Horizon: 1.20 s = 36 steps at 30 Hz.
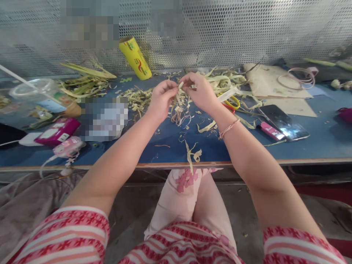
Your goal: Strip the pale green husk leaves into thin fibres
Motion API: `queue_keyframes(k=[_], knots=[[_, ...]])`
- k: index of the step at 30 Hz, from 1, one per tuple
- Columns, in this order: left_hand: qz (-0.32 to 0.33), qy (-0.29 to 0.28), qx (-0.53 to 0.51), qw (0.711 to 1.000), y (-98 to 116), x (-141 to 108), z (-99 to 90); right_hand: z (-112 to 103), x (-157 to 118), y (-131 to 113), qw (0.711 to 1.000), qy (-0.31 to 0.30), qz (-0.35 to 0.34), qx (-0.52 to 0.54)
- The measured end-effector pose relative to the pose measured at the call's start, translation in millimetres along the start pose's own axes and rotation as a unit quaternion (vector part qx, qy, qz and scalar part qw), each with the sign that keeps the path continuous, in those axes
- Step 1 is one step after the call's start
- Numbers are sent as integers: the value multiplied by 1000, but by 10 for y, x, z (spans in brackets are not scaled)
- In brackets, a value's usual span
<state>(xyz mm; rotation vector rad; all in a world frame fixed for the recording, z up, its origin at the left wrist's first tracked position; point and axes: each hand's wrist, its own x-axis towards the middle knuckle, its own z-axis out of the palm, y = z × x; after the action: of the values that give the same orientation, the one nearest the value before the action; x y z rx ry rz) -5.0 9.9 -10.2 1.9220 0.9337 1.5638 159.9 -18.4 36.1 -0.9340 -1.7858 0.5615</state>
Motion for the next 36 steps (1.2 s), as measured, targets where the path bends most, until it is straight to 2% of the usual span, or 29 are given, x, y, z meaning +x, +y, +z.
queue_keyframes(k=[6, 12, 18, 22, 30, 36], knots=[[33, -38, 32, 998, 100, -15, -26, -42, 49, 91, 999, -10, 15, 34], [67, -53, 92, 992, 182, -45, -41, -90, 64, 136, 999, 11, -26, 17], [55, -63, 134, 987, 241, -65, -39, -83, 65, 128, 998, 10, -70, -1], [51, -53, 119, 990, 224, -62, -16, -25, 37, 111, 996, 7, -89, 7], [-3, -35, 63, 997, 247, -58, 25, 12, -24, 84, 995, -31, -90, 31], [-43, -5, 71, 997, 319, -48, -29, 4, -12, 123, 997, -12, -69, -7]])
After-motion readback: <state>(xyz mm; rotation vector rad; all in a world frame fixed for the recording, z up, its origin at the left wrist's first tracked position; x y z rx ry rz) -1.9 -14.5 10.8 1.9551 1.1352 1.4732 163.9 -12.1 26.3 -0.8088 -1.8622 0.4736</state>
